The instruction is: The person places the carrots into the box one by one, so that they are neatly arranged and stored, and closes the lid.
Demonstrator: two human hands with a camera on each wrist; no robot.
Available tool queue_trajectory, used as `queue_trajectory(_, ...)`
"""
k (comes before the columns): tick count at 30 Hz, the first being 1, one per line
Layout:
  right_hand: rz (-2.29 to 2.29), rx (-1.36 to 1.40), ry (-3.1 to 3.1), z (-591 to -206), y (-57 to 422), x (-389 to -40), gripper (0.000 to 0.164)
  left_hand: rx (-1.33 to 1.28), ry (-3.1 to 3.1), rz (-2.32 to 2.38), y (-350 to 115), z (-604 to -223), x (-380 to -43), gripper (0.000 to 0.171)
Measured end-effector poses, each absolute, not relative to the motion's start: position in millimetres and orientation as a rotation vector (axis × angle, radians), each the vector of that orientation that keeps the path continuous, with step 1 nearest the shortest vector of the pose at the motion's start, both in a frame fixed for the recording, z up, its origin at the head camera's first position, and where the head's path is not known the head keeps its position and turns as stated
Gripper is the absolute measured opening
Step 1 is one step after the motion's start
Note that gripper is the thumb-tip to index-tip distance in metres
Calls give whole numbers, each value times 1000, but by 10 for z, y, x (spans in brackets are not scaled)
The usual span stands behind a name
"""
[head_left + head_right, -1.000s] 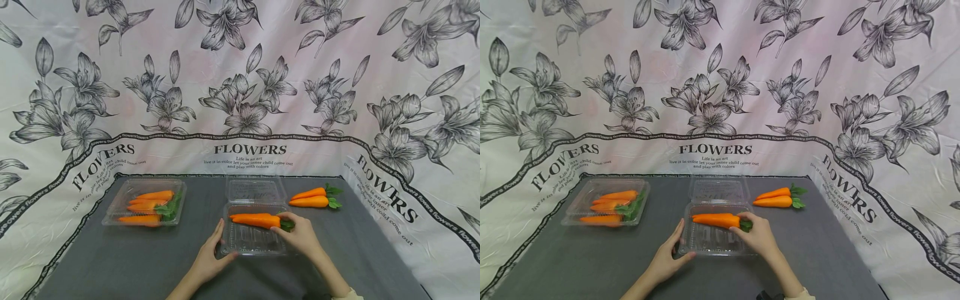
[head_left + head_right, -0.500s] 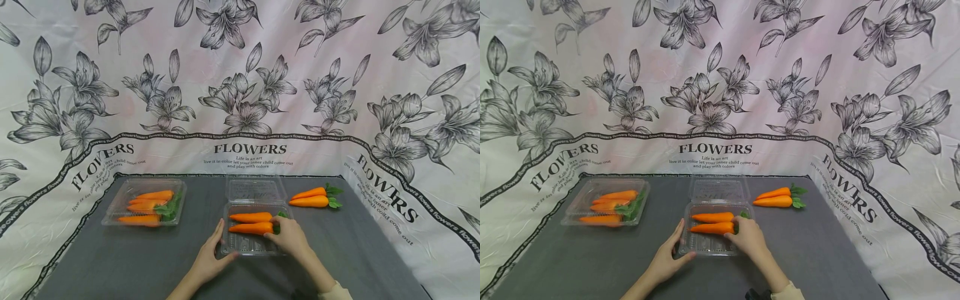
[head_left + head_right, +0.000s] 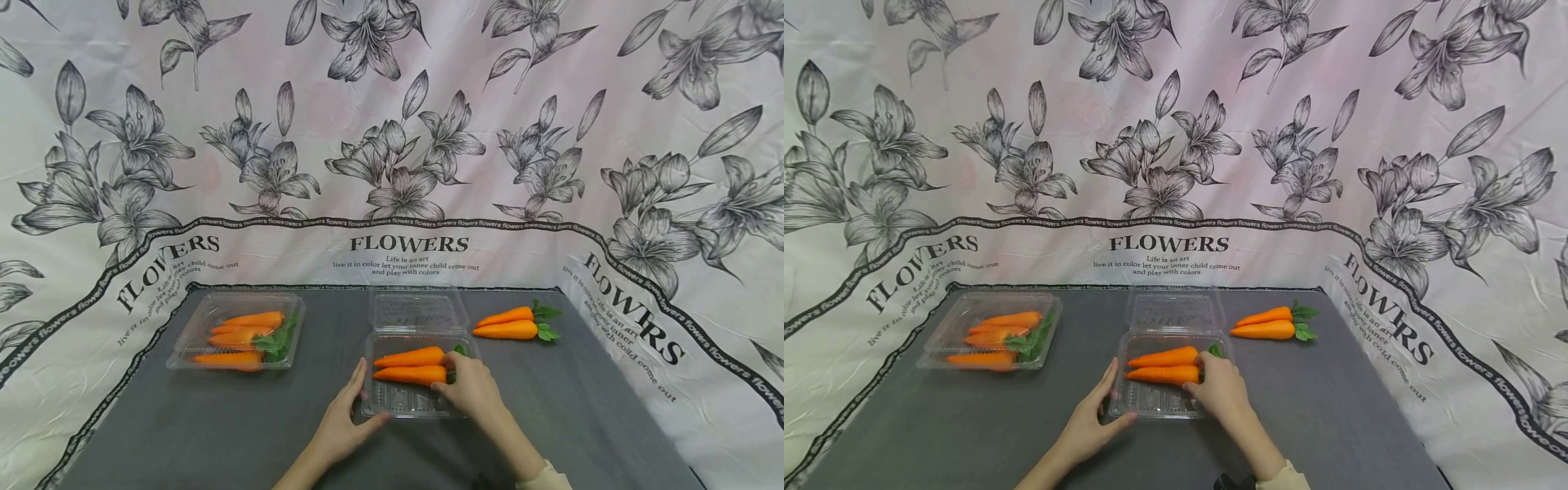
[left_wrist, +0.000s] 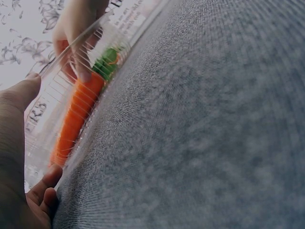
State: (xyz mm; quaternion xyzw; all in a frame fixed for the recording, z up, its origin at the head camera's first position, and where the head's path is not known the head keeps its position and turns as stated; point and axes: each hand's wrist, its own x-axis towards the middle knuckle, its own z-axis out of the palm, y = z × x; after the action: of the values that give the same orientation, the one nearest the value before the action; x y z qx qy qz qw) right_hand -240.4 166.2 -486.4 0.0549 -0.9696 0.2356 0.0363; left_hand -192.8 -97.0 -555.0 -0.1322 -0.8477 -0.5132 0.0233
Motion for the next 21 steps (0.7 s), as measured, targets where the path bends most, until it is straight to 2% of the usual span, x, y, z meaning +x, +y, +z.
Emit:
queue_trajectory(10,893,251,-2864,-4698,1851,-2397,41,-402,-2614,-1598,-971,-5544,-1921,102)
queue_trajectory(21,1065,248,-2692,-4720,2338,-2597,42,-409,-2624,-1588,-974,-5542,-1923,102)
